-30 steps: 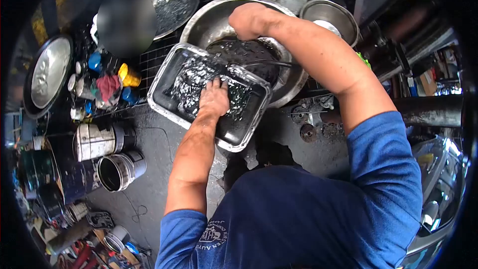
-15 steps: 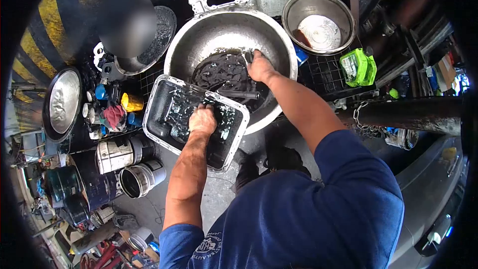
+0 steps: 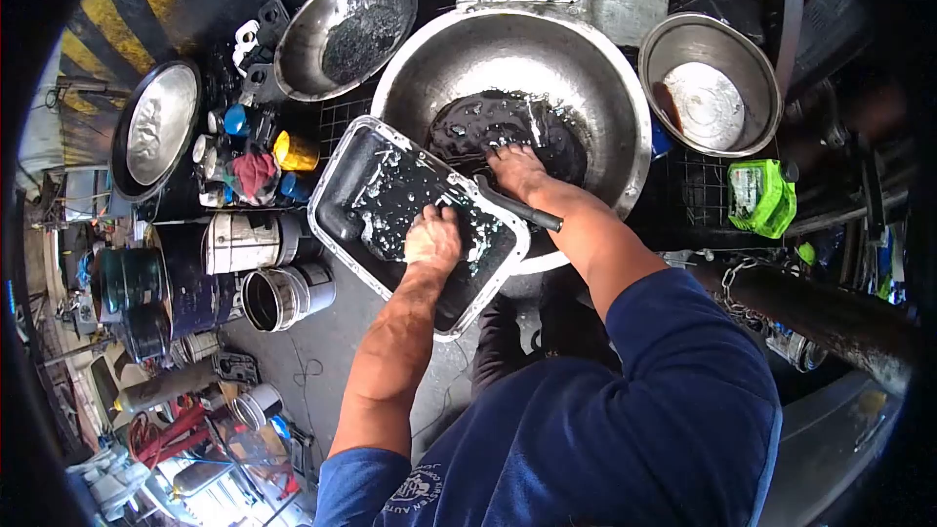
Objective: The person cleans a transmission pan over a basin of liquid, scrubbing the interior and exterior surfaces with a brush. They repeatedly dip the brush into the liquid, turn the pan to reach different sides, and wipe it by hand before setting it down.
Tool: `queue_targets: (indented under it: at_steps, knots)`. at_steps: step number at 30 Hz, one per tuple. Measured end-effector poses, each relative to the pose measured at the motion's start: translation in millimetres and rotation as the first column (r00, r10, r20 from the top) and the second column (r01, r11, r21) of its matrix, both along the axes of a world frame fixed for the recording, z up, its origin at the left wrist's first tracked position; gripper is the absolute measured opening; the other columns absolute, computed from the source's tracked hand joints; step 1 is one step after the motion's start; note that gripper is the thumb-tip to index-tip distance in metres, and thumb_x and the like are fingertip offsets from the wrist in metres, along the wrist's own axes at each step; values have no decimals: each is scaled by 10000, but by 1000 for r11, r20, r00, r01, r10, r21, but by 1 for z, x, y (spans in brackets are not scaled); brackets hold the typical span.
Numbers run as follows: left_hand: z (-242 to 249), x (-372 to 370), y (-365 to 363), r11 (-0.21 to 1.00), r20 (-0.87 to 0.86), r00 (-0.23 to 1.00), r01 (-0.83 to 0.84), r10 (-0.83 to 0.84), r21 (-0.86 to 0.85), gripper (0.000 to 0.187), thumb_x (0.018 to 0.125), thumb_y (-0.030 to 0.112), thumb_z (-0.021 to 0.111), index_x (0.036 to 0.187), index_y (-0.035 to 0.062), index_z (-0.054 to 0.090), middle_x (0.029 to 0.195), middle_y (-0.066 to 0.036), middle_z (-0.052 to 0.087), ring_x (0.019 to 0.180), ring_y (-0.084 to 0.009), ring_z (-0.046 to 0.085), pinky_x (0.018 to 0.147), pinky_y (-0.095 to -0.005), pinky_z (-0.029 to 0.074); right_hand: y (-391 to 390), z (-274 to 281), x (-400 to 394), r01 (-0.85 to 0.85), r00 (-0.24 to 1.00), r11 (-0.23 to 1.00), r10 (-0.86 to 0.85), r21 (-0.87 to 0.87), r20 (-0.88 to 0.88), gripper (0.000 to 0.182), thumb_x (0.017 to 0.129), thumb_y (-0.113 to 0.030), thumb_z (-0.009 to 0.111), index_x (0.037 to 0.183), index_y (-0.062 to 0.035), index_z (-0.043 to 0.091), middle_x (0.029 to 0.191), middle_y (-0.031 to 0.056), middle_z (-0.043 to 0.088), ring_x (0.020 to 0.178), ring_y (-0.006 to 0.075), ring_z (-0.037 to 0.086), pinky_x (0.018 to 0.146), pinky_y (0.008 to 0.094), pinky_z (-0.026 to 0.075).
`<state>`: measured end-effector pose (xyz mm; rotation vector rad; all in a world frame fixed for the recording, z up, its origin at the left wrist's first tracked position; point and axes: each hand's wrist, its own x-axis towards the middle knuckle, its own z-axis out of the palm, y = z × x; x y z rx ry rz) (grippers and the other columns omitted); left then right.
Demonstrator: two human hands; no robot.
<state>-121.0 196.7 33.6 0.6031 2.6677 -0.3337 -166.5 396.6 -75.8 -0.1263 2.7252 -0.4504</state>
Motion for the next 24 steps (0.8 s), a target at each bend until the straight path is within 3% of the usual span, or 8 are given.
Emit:
queue_targets:
  at_steps: [4, 8, 10, 11, 14, 18, 21, 24]
  knots:
    - [-5, -6, -10, 995, -49, 999, -17, 22, 101, 239, 888, 154, 442, 1072, 54, 557, 1084, -184, 568, 983, -332, 612, 839, -405, 521, 7, 14, 13, -53, 997, 992, 47, 112, 59, 299, 916, -162, 453, 1156, -147, 632, 1209, 74, 605, 1222, 244, 502, 1000, 396, 378]
    - [-4, -10, -11, 970, 24, 993, -120, 117, 210, 252, 822, 113, 527, 1060, 39, 563, 1137, -245, 558, 1029, -410, 593, 892, -453, 492, 7, 7, 23, -40, 992, 939, 79, -341, 100, 262, 867, -210, 497, 1061, -138, 658, 1168, 62, 616, 1209, 237, 509, 957, 367, 440]
    - [2, -9, -10, 947, 59, 982, -190, 181, 260, 269, 804, 124, 547, 1053, 25, 576, 1148, -268, 553, 1029, -430, 589, 894, -470, 489, -7, -30, 27, -292, 956, 930, 278, -226, -90, 283, 873, -201, 472, 1102, -142, 628, 1240, 48, 567, 1241, 219, 473, 998, 387, 407]
    - [7, -9, -8, 934, 86, 972, -235, 220, 270, 289, 791, 121, 554, 1058, 16, 580, 1162, -282, 546, 1042, -438, 583, 902, -474, 486, -13, -31, 27, -476, 850, 876, 480, 73, -215, 291, 878, -182, 453, 1118, -146, 614, 1286, 43, 534, 1254, 206, 455, 1023, 393, 380]
    - [13, -6, -10, 924, 75, 978, -209, 196, 321, 306, 786, 94, 541, 1077, 22, 605, 1106, -261, 585, 998, -436, 598, 881, -465, 495, -30, -46, 15, -653, 715, 672, 699, 350, -9, 450, 931, -211, 408, 1380, -189, 434, 1433, 64, 426, 1354, 233, 350, 1084, 417, 313]
    - [18, -2, -25, 837, 85, 983, -184, 164, 516, 225, 775, 100, 560, 952, -15, 636, 895, -260, 651, 911, -430, 623, 834, -467, 501, -30, -27, 19, -424, 888, 896, 440, -134, 134, 461, 912, -194, 434, 1370, -142, 439, 1417, 87, 450, 1305, 266, 429, 1074, 402, 330]
    - [8, -1, -44, 600, 280, 906, -421, 318, 681, 239, 772, 56, 546, 975, -20, 647, 827, -169, 680, 776, -275, 662, 743, -354, 519, -26, -36, 23, -575, 807, 800, 589, 172, -40, 474, 890, -184, 475, 1358, -116, 445, 1335, 115, 515, 1285, 241, 438, 1044, 442, 324]
    - [5, -5, -49, 214, 661, 610, -784, 438, 582, 152, 834, 51, 563, 965, 13, 631, 829, -62, 657, 692, -146, 610, 610, -282, 509, -11, 9, 13, -269, 947, 957, 284, -113, 153, 412, 904, -232, 458, 1305, -150, 512, 1354, 80, 459, 1266, 244, 419, 1047, 526, 268]
